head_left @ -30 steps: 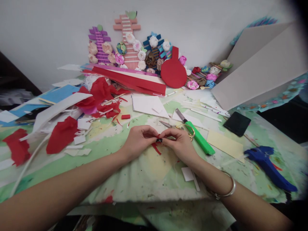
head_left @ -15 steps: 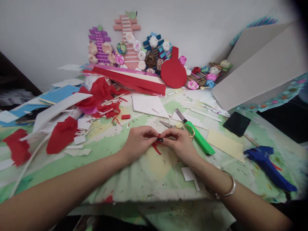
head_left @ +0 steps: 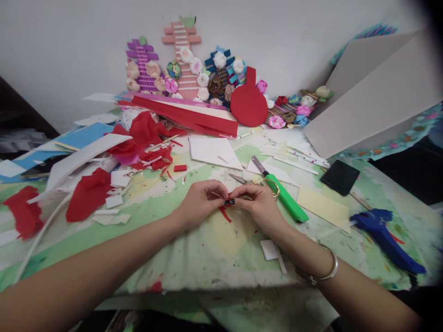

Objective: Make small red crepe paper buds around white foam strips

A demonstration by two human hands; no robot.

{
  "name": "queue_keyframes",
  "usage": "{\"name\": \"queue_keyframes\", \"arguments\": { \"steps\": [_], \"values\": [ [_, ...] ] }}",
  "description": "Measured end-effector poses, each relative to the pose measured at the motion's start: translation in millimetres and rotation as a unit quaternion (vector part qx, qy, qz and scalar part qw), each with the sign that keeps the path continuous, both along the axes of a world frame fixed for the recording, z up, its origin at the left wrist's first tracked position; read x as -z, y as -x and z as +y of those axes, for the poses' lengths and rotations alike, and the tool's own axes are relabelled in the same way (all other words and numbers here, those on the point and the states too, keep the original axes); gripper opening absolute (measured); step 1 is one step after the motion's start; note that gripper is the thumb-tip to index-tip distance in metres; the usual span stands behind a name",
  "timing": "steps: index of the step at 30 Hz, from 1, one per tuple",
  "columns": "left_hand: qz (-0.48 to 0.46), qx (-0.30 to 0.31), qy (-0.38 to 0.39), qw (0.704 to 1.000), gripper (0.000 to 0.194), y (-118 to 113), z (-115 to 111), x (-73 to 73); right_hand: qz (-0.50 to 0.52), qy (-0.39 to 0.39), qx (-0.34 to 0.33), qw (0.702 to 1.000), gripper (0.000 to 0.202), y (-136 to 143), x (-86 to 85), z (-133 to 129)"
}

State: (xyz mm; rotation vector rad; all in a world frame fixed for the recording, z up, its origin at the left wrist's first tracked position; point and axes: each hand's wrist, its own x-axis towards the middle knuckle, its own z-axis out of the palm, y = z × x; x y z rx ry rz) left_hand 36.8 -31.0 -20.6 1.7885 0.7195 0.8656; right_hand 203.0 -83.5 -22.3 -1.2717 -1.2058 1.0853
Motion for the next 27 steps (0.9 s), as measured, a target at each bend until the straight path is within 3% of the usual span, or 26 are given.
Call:
{"name": "queue_keyframes", "arguments": {
  "steps": [3,9,27],
  "values": [
    [0.005,-0.003,-0.017,1.0,0.009,-0.2,-0.6,-0.1,0.001,0.003,0.001,1.0,0.007,0.0,-0.3,0.1],
    [-0.017,-0.011,0.066,0.998,0.005,-1.7,-2.6,-1.5,0.007,0.012,0.006,1.0,0.007,1.3,-2.4,-0.4],
    [-0.002,-0.032,0.026,0.999,0.001,-0.8,-2.8,-1.2,-0.009,-0.004,0.021,1.0,0.008,-2.2,-1.1,-0.9]
  ]
}}
